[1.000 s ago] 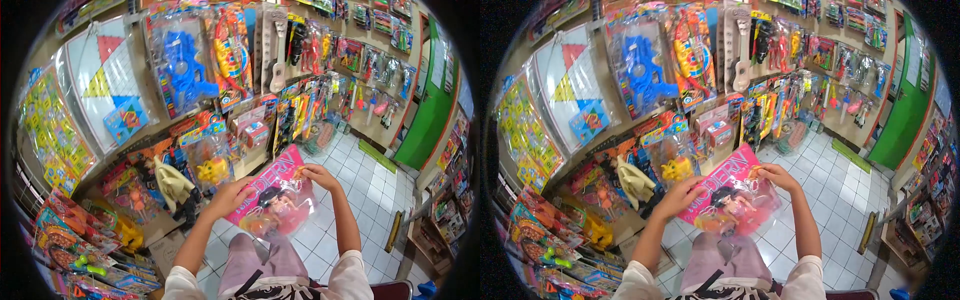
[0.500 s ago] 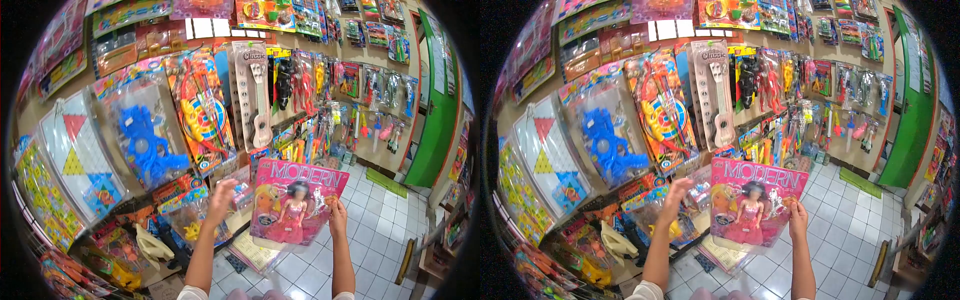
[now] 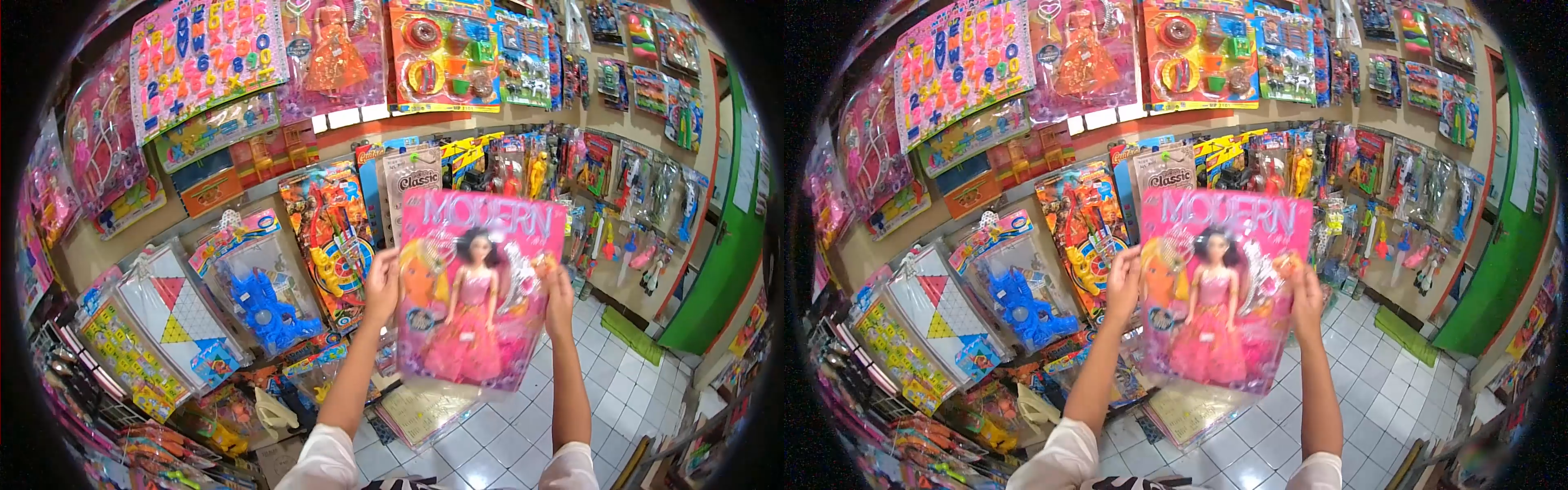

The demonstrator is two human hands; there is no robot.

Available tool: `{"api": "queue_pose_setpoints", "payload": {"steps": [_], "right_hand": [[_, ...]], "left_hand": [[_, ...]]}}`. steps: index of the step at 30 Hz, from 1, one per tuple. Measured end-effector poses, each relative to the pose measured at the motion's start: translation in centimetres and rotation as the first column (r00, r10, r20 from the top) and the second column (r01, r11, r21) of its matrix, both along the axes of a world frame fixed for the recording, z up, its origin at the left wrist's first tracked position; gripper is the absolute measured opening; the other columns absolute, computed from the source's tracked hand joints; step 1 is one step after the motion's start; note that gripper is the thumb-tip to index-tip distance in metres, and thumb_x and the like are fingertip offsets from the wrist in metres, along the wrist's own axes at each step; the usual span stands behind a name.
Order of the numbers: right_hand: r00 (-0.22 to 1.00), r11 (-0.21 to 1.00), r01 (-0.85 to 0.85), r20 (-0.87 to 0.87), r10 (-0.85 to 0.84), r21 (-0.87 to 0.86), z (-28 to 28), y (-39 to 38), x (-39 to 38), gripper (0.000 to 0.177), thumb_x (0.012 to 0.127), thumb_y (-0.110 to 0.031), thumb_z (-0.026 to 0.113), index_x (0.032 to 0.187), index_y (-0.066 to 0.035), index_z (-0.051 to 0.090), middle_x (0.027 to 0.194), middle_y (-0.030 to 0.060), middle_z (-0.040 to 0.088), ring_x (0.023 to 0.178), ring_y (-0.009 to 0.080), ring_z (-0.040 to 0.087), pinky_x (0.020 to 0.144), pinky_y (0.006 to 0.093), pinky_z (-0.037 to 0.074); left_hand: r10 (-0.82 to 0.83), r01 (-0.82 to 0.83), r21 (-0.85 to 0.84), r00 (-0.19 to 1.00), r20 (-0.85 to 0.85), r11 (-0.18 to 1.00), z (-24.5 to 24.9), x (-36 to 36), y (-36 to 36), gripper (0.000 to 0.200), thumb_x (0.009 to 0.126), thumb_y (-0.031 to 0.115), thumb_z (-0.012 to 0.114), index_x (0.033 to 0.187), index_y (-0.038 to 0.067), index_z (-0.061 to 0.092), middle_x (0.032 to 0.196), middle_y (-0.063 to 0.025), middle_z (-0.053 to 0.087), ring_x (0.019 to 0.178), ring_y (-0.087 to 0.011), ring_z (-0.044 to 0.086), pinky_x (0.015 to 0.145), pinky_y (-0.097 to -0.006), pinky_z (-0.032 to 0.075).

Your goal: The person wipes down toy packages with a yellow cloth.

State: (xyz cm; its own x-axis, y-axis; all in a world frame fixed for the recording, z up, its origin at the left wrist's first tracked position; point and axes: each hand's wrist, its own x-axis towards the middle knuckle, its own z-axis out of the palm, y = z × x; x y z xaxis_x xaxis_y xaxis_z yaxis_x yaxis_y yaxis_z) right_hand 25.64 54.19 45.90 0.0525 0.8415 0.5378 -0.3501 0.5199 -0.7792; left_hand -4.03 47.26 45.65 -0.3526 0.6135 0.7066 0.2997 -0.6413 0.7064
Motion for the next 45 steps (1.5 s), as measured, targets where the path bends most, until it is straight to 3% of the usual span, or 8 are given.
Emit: {"api": "queue_pose_setpoints", "payload": {"steps": [4,10,14,19,22,24,33,45], "right_hand": [[0.99,0.996,0.005,-0.141,0.008,0.091,2.0,5.6,1.3,0.021,0.097,-0.025,0.045,0.099,-0.007,0.055,0.09,-0.002,0.058,0.083,0.0044,0.052,0.073,0.0196,0.042],[0.927,0.996,-0.055,-0.367,0.077,0.068,4.5,10.5,1.4,0.021,0.096,-0.026,0.047,0.102,-0.007,0.055,0.096,-0.001,0.059,0.087,0.0067,0.054,0.076,0.0229,0.044],[0.946,1.0,0.007,-0.324,-0.013,-0.018,4.3,12.6,2.7,0.031,0.095,-0.027,0.048,0.114,-0.003,0.052,0.109,0.0035,0.057,0.099,0.0121,0.054,0.084,0.0263,0.044],[0.956,0.999,-0.01,-0.294,0.022,0.042,4.0,15.1,7.1,0.033,0.096,-0.025,0.048,0.118,-0.001,0.05,0.11,0.0045,0.058,0.1,0.0118,0.054,0.086,0.025,0.043],[0.961,0.995,-0.067,-0.263,0.083,0.067,3.6,17.3,10.2,0.026,0.096,-0.025,0.047,0.109,-0.003,0.054,0.103,0.002,0.059,0.093,0.0091,0.055,0.082,0.0239,0.044],[0.967,0.993,-0.08,-0.236,0.099,0.086,3.9,18.4,10.9,0.023,0.096,-0.025,0.047,0.104,-0.005,0.055,0.099,0.0003,0.059,0.089,0.0071,0.055,0.079,0.0231,0.044],[0.936,0.974,-0.225,-0.269,0.227,0.039,2.0,23.4,10.4,0.023,0.097,-0.023,0.046,0.107,-0.004,0.054,0.101,0.001,0.059,0.09,0.0073,0.055,0.077,0.0225,0.045],[0.886,0.921,-0.388,-0.281,0.369,-0.015,-1.5,24.6,8.5,0.029,0.096,-0.025,0.048,0.114,-0.003,0.053,0.108,0.0027,0.058,0.095,0.0097,0.056,0.082,0.0244,0.045]], "left_hand": [[-0.102,0.114,0.06,0.98,-0.17,0.992,9.1,-1.2,3.0,0.028,0.091,0.006,0.052,0.118,0.002,0.044,0.11,-0.007,0.056,0.103,-0.0126,0.053,0.09,-0.0266,0.042],[-0.296,0.065,0.395,0.775,0.559,0.916,23.1,-6.6,9.1,0.048,0.088,0.003,0.049,0.13,-0.006,0.028,0.132,-0.0235,0.036,0.124,-0.0298,0.039,0.104,-0.0402,0.033],[-0.241,-0.047,0.326,0.576,0.781,0.944,25.7,-15.8,16.4,0.047,0.088,0.011,0.046,0.129,-0.006,0.03,0.136,-0.0209,0.031,0.126,-0.0287,0.036,0.106,-0.0431,0.029],[-0.225,-0.099,0.348,0.595,0.771,0.932,26.6,-17.1,17.3,0.033,0.094,0.034,0.041,0.118,0.012,0.043,0.109,-0.0046,0.048,0.107,-0.0211,0.048,0.1,-0.0512,0.031],[-0.302,-0.054,0.422,0.619,0.725,0.905,26.2,-16.1,18.3,0.037,0.095,0.027,0.036,0.13,0.014,0.035,0.126,-0.006,0.044,0.123,-0.0247,0.039,0.097,-0.0556,0.037],[-0.351,-0.038,0.523,0.701,0.621,0.851,25.4,-13.8,18.1,0.025,0.098,0.026,0.036,0.111,0.007,0.046,0.107,-0.0099,0.049,0.104,-0.0249,0.049,0.098,-0.056,0.039],[-0.308,-0.17,0.602,0.734,0.606,0.78,26.6,-6.6,17.9,0.027,0.091,-0.004,0.036,0.115,0.003,0.026,0.102,-0.0121,0.047,0.105,-0.0415,0.051,0.085,-0.0632,0.049],[-0.188,-0.195,0.527,0.788,0.586,0.827,25.9,-5.4,15.9,0.036,0.091,-0.003,0.027,0.126,0.005,0.02,0.124,-0.0122,0.034,0.112,-0.0432,0.046,0.088,-0.0609,0.048]]}}
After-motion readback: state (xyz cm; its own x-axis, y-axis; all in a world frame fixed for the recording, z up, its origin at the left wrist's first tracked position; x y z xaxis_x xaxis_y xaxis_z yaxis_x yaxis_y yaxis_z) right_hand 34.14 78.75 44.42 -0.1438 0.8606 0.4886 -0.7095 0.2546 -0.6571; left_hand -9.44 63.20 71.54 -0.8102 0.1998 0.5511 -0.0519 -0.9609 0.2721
